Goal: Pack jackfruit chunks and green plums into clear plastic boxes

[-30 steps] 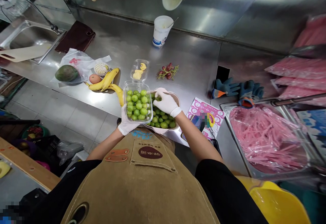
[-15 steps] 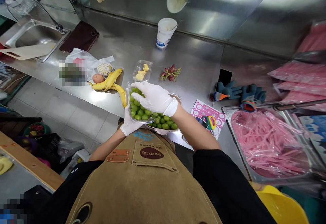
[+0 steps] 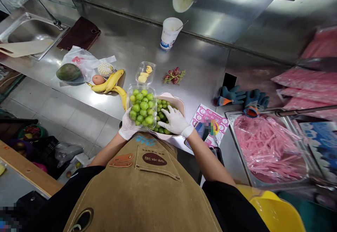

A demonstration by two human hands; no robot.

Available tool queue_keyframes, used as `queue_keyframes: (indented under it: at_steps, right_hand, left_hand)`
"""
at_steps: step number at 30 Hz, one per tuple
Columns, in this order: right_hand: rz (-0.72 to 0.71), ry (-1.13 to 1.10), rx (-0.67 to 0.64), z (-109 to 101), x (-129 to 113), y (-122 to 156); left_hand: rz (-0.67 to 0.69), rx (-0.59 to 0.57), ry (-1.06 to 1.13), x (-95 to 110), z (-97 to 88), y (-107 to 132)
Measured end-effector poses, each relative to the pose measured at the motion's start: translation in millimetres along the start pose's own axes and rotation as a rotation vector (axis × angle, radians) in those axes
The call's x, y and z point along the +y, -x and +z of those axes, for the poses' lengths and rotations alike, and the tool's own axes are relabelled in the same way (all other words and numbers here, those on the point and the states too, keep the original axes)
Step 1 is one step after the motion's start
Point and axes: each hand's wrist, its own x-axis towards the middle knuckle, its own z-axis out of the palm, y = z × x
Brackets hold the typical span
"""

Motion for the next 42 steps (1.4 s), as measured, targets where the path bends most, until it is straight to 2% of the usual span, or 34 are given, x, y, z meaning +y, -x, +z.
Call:
queue_keyframes:
  at_steps: [3,6,10,12,17,24,28,31,33,36,39,42]
  right_hand:
    - [0.084,0.103,-0.041,3.1,-9.5,-8.5]
    - [0.101,0.154,-0.079,-4.3,-15.6,-12.5]
    - [0.088,0.133,-0.084,-8.1,-14.0,-17.7]
    - [0.091,0.116,-0.069,-7.1,-12.2,-20.1]
    - [0.011,0.096,-0.018,-3.3,-11.4,-18.9]
    - [0.01,0.019,0.033,2.6,-8.4,-19.4]
    - [-0.008,-0.053,0.087,2.1,0.8,-19.1]
    - [0.028,-0.121,0.12,-0.3,7.5,-17.3]
    - [0.062,-0.133,0.1,-2.9,10.2,-16.2]
    - [0.072,-0.097,0.001,-8.0,12.9,-16.1]
    - [-0.004,-0.092,-0.074,-13.0,18.7,-19.2]
    - [-0.042,-0.165,-0.059,-17.2,29.8,-25.6]
  left_hand:
    - [0.134,0.102,-0.048,3.3,1.0,1.9]
    - [0.21,0.058,-0.077,7.7,2.6,9.4]
    - [0.148,0.089,-0.087,14.4,4.9,9.4]
    - [0.163,0.096,-0.104,15.1,6.8,5.4]
    - [0.227,-0.004,-0.138,6.7,9.1,3.4]
    - [0.174,0.071,-0.21,3.6,12.3,5.6]
    - [0.222,0.096,-0.201,5.2,14.6,8.4]
    - [0.206,0.102,-0.199,7.0,15.4,9.8]
    - [0.216,0.111,-0.203,8.5,16.3,8.9]
    - [0.24,0.138,-0.2,10.7,18.4,7.1]
    - [0.208,0.141,-0.187,13.3,19.1,8.9]
    - [0.179,0.135,-0.185,16.6,17.3,12.1]
